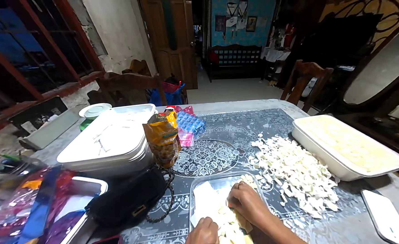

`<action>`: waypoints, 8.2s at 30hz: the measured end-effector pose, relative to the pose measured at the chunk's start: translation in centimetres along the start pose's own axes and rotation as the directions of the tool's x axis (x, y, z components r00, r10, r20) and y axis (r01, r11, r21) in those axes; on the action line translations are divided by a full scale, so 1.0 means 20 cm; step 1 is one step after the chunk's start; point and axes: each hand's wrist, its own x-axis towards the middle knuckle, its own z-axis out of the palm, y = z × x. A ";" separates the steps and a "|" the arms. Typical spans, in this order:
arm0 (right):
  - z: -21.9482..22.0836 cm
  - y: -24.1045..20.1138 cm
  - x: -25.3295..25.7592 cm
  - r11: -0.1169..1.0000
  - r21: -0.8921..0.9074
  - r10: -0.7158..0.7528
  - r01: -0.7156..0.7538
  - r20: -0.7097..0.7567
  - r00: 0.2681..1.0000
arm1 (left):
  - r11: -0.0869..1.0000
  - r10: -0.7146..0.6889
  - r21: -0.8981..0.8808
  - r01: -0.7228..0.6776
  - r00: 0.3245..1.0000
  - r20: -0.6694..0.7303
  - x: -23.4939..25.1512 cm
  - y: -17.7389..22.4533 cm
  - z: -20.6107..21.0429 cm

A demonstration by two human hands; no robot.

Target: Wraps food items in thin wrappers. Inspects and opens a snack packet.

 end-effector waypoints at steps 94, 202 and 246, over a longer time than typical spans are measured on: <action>-0.04 -0.04 -0.04 0.854 -0.520 -0.395 0.020 -0.623 0.676 | 0.996 -0.008 -0.093 -0.003 0.992 -0.124 0.02 -0.02 0.01; -0.14 -0.06 -0.06 0.994 -0.008 0.108 -0.111 0.292 0.950 | 0.998 0.034 0.054 -0.031 0.997 -0.063 0.00 0.01 0.06; 0.06 -0.13 -0.07 0.880 0.289 -0.322 0.376 -0.217 0.921 | 0.258 -0.353 -0.940 0.224 0.927 0.124 0.10 -0.07 -0.05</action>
